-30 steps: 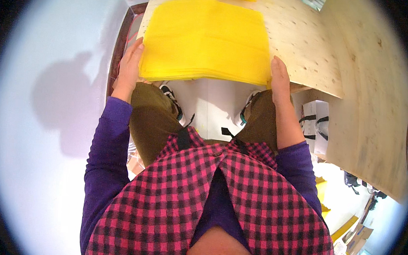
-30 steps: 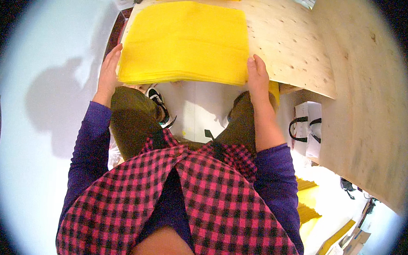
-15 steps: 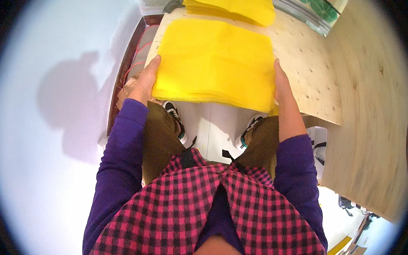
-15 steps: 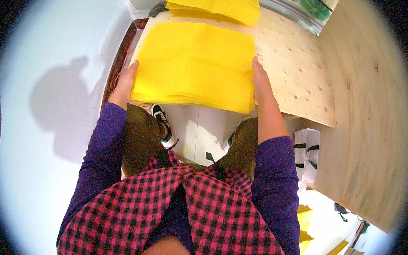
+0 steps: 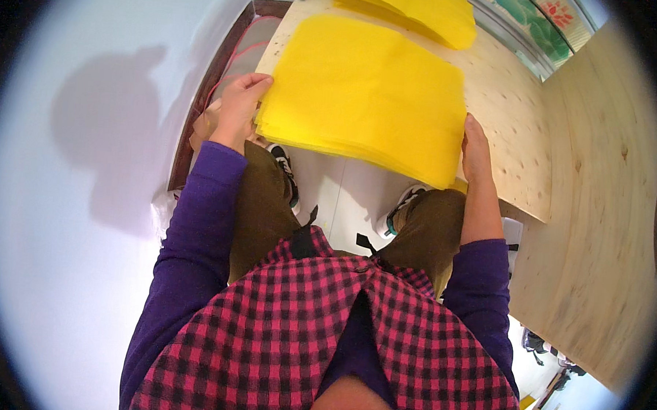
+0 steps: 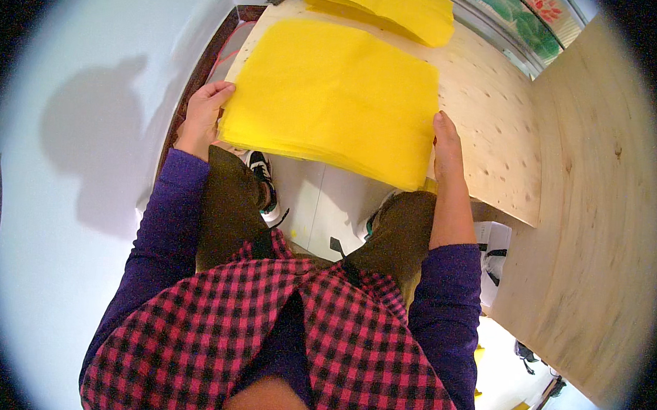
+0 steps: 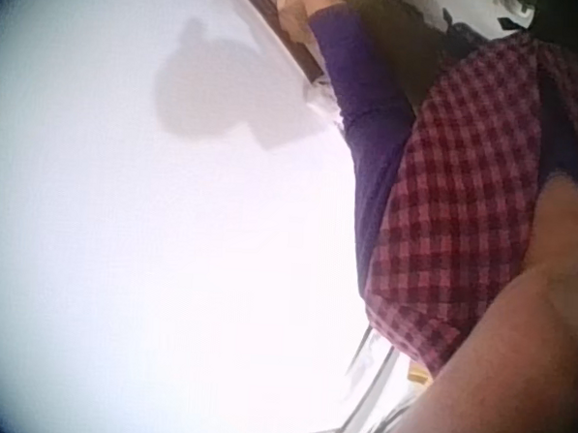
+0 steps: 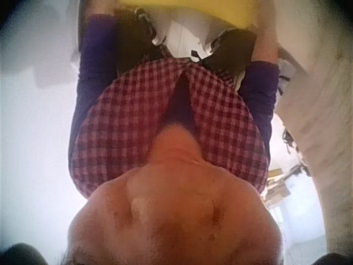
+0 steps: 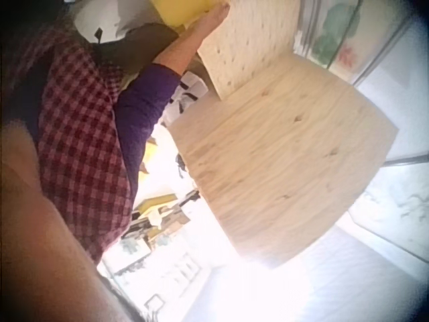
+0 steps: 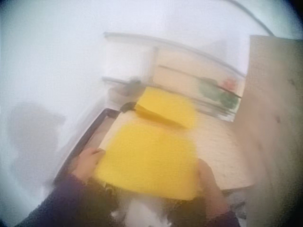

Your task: The person folds yellow cloths on a wooden table. They pick up a stack of cloths, unfold them, and fold them into smaller rectangles, stacking the folded pieces on the table.

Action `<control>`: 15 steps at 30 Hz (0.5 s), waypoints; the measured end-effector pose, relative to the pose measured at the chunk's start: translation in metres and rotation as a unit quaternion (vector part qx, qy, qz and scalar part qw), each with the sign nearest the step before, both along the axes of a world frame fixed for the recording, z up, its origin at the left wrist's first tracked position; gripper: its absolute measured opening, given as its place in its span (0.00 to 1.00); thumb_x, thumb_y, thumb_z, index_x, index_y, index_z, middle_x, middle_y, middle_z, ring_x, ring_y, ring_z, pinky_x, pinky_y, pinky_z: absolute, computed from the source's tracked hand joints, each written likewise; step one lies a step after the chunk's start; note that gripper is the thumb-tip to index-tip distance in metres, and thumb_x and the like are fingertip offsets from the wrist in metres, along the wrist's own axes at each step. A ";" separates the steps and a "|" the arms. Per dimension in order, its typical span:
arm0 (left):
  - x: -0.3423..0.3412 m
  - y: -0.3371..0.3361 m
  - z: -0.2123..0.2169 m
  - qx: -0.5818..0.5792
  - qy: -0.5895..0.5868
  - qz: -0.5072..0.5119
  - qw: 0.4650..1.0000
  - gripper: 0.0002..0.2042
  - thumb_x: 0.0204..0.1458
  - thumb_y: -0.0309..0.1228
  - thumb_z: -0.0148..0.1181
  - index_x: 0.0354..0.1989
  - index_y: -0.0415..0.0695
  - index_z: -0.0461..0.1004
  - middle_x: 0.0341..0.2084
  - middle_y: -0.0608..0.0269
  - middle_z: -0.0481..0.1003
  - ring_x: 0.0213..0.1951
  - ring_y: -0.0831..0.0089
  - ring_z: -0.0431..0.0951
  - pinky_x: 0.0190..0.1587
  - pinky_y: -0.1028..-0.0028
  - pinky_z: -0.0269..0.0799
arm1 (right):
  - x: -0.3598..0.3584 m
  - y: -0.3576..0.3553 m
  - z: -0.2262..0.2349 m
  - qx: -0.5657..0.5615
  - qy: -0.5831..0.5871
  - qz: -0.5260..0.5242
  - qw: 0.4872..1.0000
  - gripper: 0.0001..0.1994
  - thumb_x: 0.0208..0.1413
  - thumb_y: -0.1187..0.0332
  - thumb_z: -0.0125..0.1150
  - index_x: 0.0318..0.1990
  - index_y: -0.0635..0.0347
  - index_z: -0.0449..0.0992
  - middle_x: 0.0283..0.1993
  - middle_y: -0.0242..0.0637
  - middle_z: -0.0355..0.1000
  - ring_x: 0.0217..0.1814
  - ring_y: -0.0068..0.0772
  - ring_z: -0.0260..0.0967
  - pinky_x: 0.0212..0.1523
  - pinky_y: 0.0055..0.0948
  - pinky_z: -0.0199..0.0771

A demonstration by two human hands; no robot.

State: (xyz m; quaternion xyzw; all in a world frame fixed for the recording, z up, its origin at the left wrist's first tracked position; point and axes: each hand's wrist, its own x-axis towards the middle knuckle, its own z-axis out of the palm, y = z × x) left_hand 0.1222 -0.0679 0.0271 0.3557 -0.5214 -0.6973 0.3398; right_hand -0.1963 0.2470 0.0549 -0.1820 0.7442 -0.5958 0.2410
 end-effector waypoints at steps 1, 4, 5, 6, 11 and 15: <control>0.001 0.001 0.001 0.007 0.007 -0.003 1.000 0.07 0.54 0.28 0.59 0.36 0.37 0.76 0.29 0.66 0.76 0.30 0.79 0.73 0.34 0.79 0.69 | 0.000 -0.002 0.001 0.023 0.014 -0.038 0.999 0.24 0.65 0.54 0.47 0.61 0.61 0.64 0.58 0.36 0.67 0.61 0.30 0.62 0.62 0.31 0.59; 0.001 0.004 0.003 0.023 0.019 -0.002 1.000 0.06 0.53 0.27 0.60 0.36 0.37 0.75 0.28 0.65 0.76 0.29 0.79 0.74 0.33 0.79 0.69 | 0.008 -0.009 0.012 0.075 0.173 -0.084 0.979 0.23 0.61 0.59 0.55 0.59 0.61 0.66 0.58 0.38 0.67 0.62 0.32 0.63 0.62 0.33 0.59; 0.000 0.006 0.004 0.029 0.021 0.001 0.999 0.06 0.53 0.27 0.60 0.35 0.37 0.75 0.28 0.65 0.75 0.30 0.79 0.74 0.32 0.79 0.69 | 0.015 -0.012 0.018 0.071 0.255 -0.047 0.963 0.23 0.58 0.60 0.58 0.58 0.61 0.67 0.59 0.40 0.67 0.62 0.35 0.63 0.62 0.34 0.60; 0.000 0.007 0.005 0.026 0.023 0.000 0.999 0.06 0.53 0.27 0.60 0.35 0.37 0.75 0.28 0.65 0.75 0.30 0.79 0.74 0.32 0.79 0.69 | 0.025 -0.015 0.025 0.074 0.329 -0.015 0.941 0.23 0.55 0.61 0.61 0.57 0.61 0.68 0.60 0.43 0.66 0.62 0.38 0.63 0.62 0.35 0.61; 0.001 0.012 0.011 0.016 0.025 0.005 1.000 0.06 0.53 0.27 0.60 0.34 0.38 0.74 0.29 0.65 0.75 0.29 0.79 0.73 0.32 0.79 0.69 | 0.114 -0.057 0.048 0.048 0.565 0.174 0.806 0.20 0.43 0.66 0.69 0.46 0.59 0.74 0.53 0.44 0.70 0.58 0.46 0.64 0.59 0.38 0.65; 0.006 0.010 0.009 0.025 0.027 0.000 0.999 0.07 0.53 0.30 0.61 0.32 0.39 0.74 0.26 0.67 0.74 0.27 0.80 0.71 0.31 0.79 0.67 | 0.182 -0.103 0.047 0.047 0.552 0.267 0.789 0.19 0.42 0.67 0.69 0.44 0.59 0.74 0.50 0.43 0.71 0.55 0.47 0.66 0.55 0.39 0.67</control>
